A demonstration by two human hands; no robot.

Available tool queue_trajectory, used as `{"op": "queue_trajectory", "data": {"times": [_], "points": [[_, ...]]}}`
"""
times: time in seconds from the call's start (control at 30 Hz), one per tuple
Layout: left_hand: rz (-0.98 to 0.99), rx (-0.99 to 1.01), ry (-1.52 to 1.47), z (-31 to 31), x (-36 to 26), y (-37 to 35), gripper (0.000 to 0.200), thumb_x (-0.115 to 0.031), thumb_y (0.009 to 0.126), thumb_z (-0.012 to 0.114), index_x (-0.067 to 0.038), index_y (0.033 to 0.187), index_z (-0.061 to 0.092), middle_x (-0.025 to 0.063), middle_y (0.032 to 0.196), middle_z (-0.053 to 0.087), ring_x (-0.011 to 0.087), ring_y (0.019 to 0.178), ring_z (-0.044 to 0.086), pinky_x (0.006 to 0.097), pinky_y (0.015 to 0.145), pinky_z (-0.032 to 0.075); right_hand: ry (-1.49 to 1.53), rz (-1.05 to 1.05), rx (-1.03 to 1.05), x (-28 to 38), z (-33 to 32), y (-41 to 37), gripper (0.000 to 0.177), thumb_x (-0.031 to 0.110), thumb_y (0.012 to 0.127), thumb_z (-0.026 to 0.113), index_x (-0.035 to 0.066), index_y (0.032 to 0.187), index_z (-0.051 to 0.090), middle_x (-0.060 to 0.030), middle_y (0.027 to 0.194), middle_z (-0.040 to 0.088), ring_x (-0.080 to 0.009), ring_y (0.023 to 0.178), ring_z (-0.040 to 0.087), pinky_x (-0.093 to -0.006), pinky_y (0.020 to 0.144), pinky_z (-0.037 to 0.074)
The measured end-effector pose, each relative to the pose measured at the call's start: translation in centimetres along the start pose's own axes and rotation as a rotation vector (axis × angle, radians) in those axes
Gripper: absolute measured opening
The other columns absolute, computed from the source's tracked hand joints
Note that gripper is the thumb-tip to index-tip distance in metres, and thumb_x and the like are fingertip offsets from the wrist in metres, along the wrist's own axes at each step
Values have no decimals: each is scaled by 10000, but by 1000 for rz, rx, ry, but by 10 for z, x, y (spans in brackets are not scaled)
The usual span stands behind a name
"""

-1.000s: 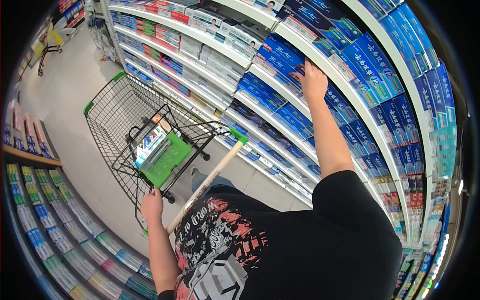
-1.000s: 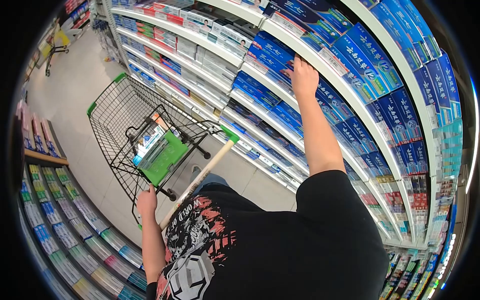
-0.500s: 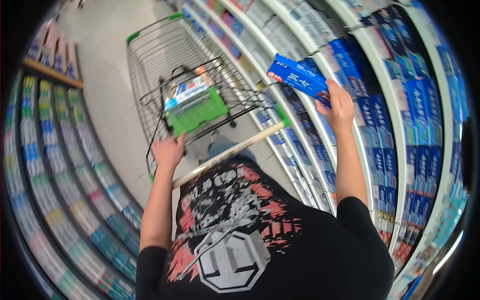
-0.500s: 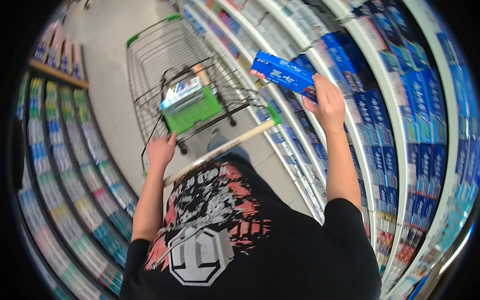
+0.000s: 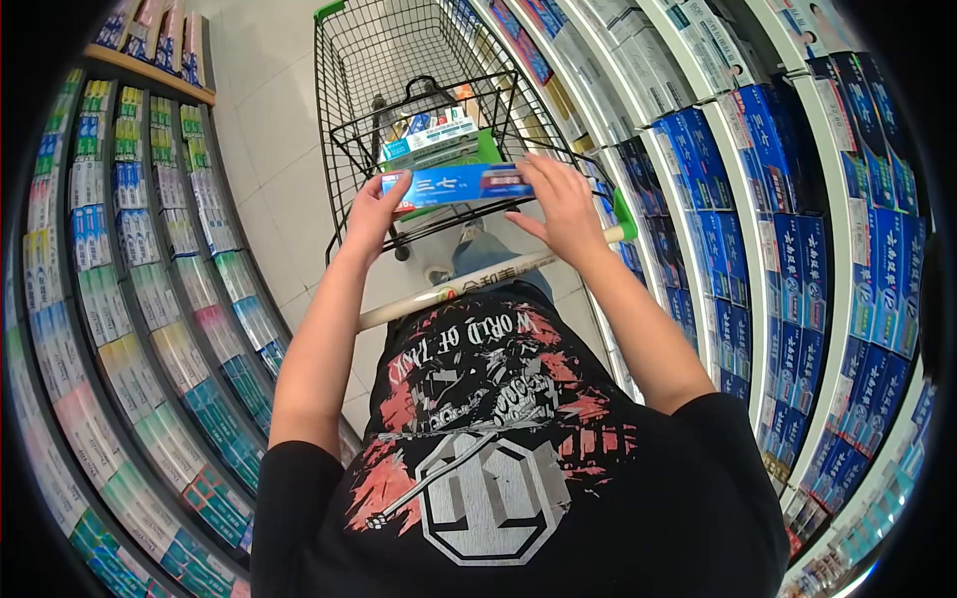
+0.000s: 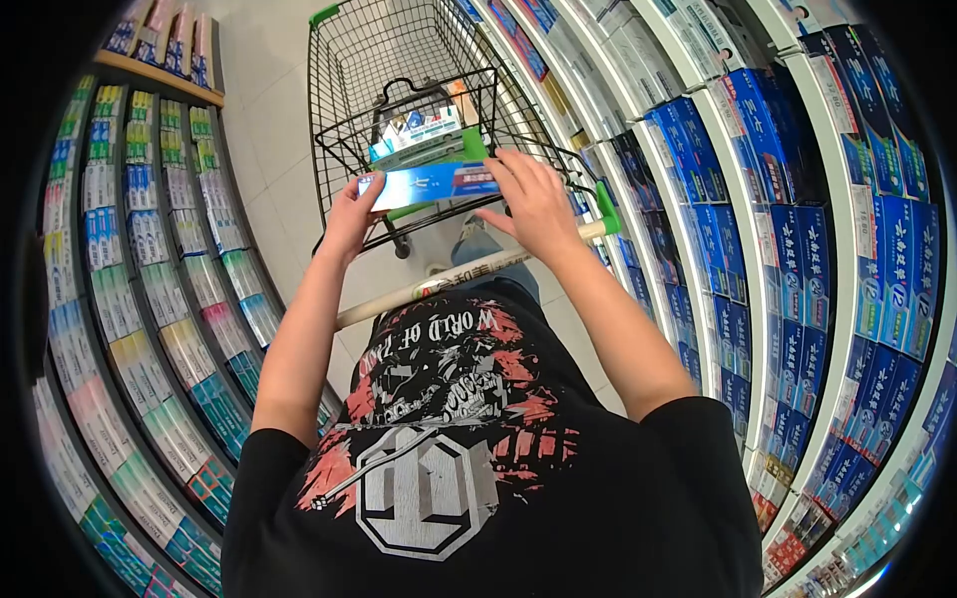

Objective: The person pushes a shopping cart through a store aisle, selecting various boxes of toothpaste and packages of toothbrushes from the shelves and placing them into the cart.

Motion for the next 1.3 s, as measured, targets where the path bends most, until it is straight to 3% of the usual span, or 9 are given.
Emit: {"op": "queue_trajectory", "data": {"times": [0.03,0.23,0.33,0.47,0.57,0.63,0.73,0.9,1.3], "points": [[-20,14,71,-12,11,12,427,-395,1006,717,-19,1195,644,49,1082,711,113,925,684,279,801,582,-13,12,28,-4,11,-9,518,288,860,812,56,1289,638,-106,1296,658,-308,1267,574,-440,1069,457],[-235,-108,121,-54,75,64,594,-471,952,762,32,1227,608,103,1153,690,172,998,688,297,843,608,77,101,228,-20,51,-37,325,294,976,669,52,1193,666,-113,1242,674,-305,1192,602,-428,999,512],[-307,-135,112,-63,106,85,704,-510,919,782,48,1293,570,128,1232,656,207,1077,672,326,910,619,101,97,305,-20,60,-41,250,271,969,674,51,1088,676,-94,1176,688,-303,1136,616,-439,964,525],[-364,-202,179,-62,120,97,659,-509,909,793,44,1230,633,114,1168,685,207,998,704,356,797,650,108,98,260,-18,57,-40,211,260,964,677,53,1000,680,-83,1118,698,-293,1099,626,-428,935,536],[-323,-246,440,-70,122,104,662,-557,908,765,57,1147,697,165,1119,733,277,967,735,403,837,627,105,106,240,-16,53,-40,204,257,962,678,54,977,689,-82,1101,703,-286,1079,636,-420,906,547],[-262,-284,1050,-83,115,114,690,-595,913,714,69,1099,730,236,1080,755,369,984,741,444,903,582,99,114,237,-17,53,-41,200,254,959,680,55,958,693,-79,1091,709,-283,1055,645,-414,883,556],[-120,-377,1104,-77,98,104,691,-602,905,685,59,1100,739,278,1086,742,412,1042,719,450,947,550,96,131,236,-16,52,-42,198,249,955,683,52,938,699,-81,1116,719,-279,1043,653,-411,874,560],[109,-363,970,-76,92,108,580,-336,970,653,-14,1444,561,273,1217,707,404,1148,681,463,1005,521,100,108,199,-13,51,-43,205,233,945,693,38,885,704,-96,1128,734,-280,1021,664,-402,865,563],[31,-147,606,-71,113,117,554,-109,953,619,-11,1485,500,216,1241,706,315,1102,703,393,964,535,117,102,196,-10,53,-44,191,202,931,696,34,841,698,-104,1101,744,-284,998,670,-391,849,568]]}}
Point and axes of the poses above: each hand's wrist, its own y-axis towards the middle knuckle, its own z-axis out of the palm, x = y × z, the point moved 8 cm from there along y, towards the middle knuckle
